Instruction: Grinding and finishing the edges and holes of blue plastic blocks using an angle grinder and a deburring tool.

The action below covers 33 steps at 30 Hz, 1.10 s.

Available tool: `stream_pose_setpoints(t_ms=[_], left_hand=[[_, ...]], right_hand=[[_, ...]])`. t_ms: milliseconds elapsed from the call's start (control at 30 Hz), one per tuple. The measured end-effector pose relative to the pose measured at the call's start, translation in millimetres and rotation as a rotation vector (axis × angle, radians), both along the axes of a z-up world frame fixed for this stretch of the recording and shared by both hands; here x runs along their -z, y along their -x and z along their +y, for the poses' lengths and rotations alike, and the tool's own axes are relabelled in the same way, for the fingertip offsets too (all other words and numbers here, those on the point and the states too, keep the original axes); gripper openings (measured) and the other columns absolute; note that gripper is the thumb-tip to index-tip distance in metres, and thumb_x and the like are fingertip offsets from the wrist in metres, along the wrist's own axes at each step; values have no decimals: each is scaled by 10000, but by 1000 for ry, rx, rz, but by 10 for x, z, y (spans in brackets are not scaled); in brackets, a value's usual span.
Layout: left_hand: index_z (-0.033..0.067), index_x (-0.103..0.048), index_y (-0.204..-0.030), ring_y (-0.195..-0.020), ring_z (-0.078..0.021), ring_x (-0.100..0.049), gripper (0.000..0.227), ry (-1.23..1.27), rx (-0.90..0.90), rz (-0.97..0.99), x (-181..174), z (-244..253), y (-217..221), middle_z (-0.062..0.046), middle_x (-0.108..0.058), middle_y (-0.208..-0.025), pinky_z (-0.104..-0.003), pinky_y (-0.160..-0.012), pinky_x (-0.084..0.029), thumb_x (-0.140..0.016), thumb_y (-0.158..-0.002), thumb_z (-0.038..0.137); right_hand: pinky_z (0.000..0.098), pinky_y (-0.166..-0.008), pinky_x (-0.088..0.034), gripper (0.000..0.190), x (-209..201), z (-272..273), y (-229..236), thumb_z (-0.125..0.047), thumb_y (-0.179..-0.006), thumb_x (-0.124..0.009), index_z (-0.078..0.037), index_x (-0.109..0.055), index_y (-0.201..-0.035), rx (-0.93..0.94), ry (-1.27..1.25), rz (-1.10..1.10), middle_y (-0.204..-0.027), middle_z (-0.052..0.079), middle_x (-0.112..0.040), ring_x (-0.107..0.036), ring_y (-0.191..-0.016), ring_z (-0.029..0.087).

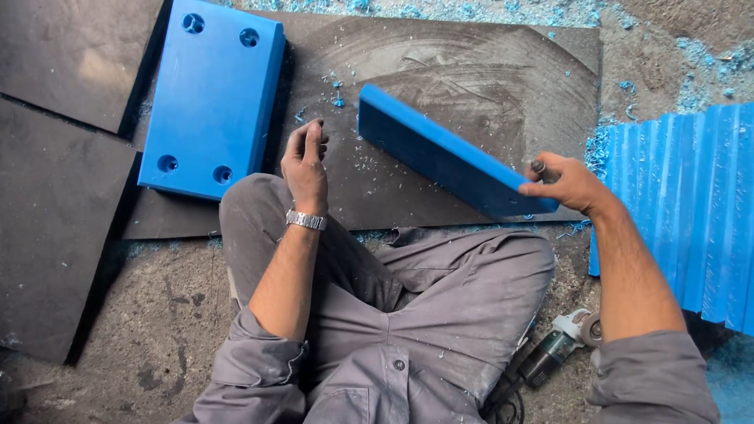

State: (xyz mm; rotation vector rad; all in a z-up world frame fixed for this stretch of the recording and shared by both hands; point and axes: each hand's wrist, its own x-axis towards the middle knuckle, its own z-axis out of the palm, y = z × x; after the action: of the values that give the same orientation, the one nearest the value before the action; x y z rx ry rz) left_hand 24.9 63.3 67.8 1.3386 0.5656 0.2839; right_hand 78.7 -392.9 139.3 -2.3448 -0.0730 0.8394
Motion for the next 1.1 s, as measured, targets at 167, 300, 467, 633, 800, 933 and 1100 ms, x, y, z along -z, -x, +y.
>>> stream_pose_setpoints(t_ms=[167, 300, 467, 633, 800, 933, 1100], left_hand=[[26, -762, -1068, -788, -83, -641, 295, -3, 54, 175, 560, -122, 13, -20, -734, -894, -241, -728, -511, -717, -966, 299], [37, -769, -1042, -842, -87, -697, 301, 85, 239, 226, 760, -268, 74, -37, -774, -954, -231, -757, -553, -736, -920, 311], [36, -760, -1088, -844, -123, -721, 514, 40, 376, 404, 324, -319, -56, -71, -796, -980, -249, -740, -545, -637, -938, 512], [30, -669, -1259, -834, -166, -761, 836, 552, 259, 461, 235, -135, -205, -113, -798, -999, -332, -735, -611, -438, -877, 737], [-18, -598, -1273, -859, -251, -660, 606, 729, 341, 484, 670, -19, -167, -107, -649, -975, -499, -874, -636, -769, -896, 425], [17, -582, -1166, -878, -269, -729, 509, 670, 402, 638, 767, -154, -157, -119, -720, -982, -461, -811, -642, -773, -768, 271], [44, -613, -1145, -775, -151, -636, 436, 386, 483, 493, 294, -131, 109, -70, -665, -921, -346, -680, -532, -775, -792, 243]], right_hand=[[355, -519, -285, 624, 817, -622, -284, -654, -806, -754, -44, -709, -927, 290, 190, 233, -665, 41, -503, -422, -604, 179], [353, -479, -222, 672, 694, -364, -400, -680, -696, -762, -134, -796, -1086, 250, 325, 373, -642, 51, -472, -386, -545, 178], [354, -639, -451, 709, 605, -506, -403, -585, -667, -890, -40, -749, -1099, -66, 323, 38, -831, 71, -630, -605, -772, 229], [422, -819, -560, 502, -675, 599, -46, -467, -736, -862, -101, -770, -1067, -362, 500, -337, -1145, 77, -637, -682, -990, 314], [451, -847, -566, 565, -645, 706, 346, -190, -583, -935, -60, -672, -1066, -458, 616, -451, -1136, 101, -590, -647, -1070, 324], [454, -823, -567, 579, -205, 618, 852, -139, -555, -934, -34, -659, -1054, -406, 605, -494, -1130, 121, -579, -644, -1040, 337], [460, -774, -556, 466, 145, 667, 1234, -142, -631, -893, -35, -645, -1010, -151, 497, -670, -1106, 120, -573, -648, -993, 343]])
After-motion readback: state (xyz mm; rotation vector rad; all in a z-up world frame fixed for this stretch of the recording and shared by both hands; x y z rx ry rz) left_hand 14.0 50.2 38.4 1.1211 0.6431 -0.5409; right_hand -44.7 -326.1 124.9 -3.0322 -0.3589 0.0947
